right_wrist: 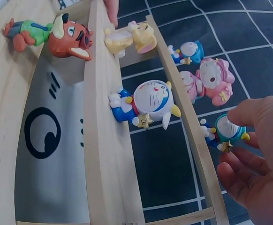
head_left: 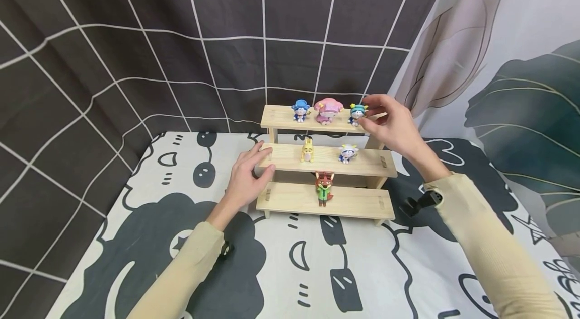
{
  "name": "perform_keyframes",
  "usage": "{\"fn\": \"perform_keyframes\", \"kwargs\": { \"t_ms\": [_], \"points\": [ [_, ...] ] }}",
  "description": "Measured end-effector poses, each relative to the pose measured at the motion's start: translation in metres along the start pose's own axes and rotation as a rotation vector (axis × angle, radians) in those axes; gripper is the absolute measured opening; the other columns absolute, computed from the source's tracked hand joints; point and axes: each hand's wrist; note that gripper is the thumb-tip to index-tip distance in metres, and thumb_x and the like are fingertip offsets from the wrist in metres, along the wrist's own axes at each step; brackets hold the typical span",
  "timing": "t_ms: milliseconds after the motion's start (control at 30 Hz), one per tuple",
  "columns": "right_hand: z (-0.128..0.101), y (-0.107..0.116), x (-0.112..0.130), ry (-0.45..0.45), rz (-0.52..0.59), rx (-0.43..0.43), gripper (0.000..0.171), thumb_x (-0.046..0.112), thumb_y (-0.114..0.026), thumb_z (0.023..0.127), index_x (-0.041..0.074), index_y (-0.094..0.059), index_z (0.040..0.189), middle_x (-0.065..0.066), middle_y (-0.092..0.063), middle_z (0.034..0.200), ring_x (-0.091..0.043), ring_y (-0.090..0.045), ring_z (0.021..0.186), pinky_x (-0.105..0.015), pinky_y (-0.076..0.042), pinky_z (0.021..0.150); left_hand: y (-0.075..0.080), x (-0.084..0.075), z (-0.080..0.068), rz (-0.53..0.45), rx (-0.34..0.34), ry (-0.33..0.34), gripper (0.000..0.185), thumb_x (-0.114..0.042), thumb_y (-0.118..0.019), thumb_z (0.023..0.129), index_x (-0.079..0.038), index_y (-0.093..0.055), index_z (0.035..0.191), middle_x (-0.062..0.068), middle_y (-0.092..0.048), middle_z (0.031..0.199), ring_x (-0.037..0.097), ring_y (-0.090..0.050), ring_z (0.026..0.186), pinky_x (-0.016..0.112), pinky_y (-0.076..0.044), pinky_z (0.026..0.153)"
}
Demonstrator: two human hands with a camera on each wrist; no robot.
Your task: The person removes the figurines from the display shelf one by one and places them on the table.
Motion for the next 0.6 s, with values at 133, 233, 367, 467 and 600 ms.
{"fn": "perform_keyframes", "kwargs": {
  "t_ms": [133,233,367,467,600],
  "points": [
    [0.0006,-0.0006,0.0005,-0.012,0.005,0.005,0.044,0.004,-0.072,0.09,-0.003,-0.057,0.13,-0.022,-0.06,0.122,-0.032,-0.061,0.103,-0.031,-0.048,0.083,0.0006,-0.0004,0.0007,0.003,0.007,0.009,0.04,-0.017,-0.068,0.091,-0.002,-0.067,0.128,0.022,-0.05,0.145,0.037,-0.052,0.122,0.055,-0.042,0.099],
    [0.0012,-0.0011,0.0009,-0.018,0.006,0.01,0.044,0.004,-0.072,0.09,-0.003,-0.057,0.13,-0.022,-0.06,0.121,-0.032,-0.061,0.102,-0.034,-0.049,0.083,0.0009,-0.0004,0.0004,0.003,0.008,0.011,0.041,-0.017,-0.068,0.09,-0.002,-0.067,0.128,0.022,-0.05,0.145,0.037,-0.052,0.122,0.055,-0.042,0.099],
    [0.0022,-0.0019,0.0,-0.025,0.007,0.012,0.043,0.004,-0.072,0.089,-0.003,-0.057,0.13,-0.021,-0.06,0.12,-0.031,-0.06,0.101,-0.028,-0.047,0.082,0.0015,-0.0006,0.0002,-0.001,0.005,0.01,0.04,-0.017,-0.069,0.09,-0.002,-0.067,0.127,0.021,-0.051,0.145,0.037,-0.052,0.121,0.055,-0.043,0.098],
    [0.0033,-0.0027,-0.0011,-0.03,0.011,0.01,0.043,0.005,-0.072,0.09,-0.004,-0.057,0.129,-0.02,-0.061,0.119,-0.03,-0.06,0.1,-0.023,-0.046,0.081,0.0022,-0.0009,0.0005,-0.006,0.008,0.012,0.04,-0.016,-0.07,0.09,-0.001,-0.068,0.127,0.02,-0.051,0.145,0.036,-0.053,0.12,0.054,-0.044,0.097],
    [0.0042,-0.0039,-0.0022,-0.032,0.017,0.011,0.042,0.006,-0.072,0.09,-0.004,-0.058,0.129,-0.02,-0.062,0.116,-0.03,-0.06,0.099,-0.02,-0.046,0.079,0.0025,-0.0005,0.001,-0.006,0.017,0.024,0.041,-0.016,-0.07,0.09,-0.001,-0.067,0.128,0.019,-0.051,0.146,0.036,-0.052,0.12,0.054,-0.044,0.096]
  ]
}}
Point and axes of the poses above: each hand's wrist, its own z-axis towards the middle knuckle, its own y-axis out of the back of the hand, x = y × z
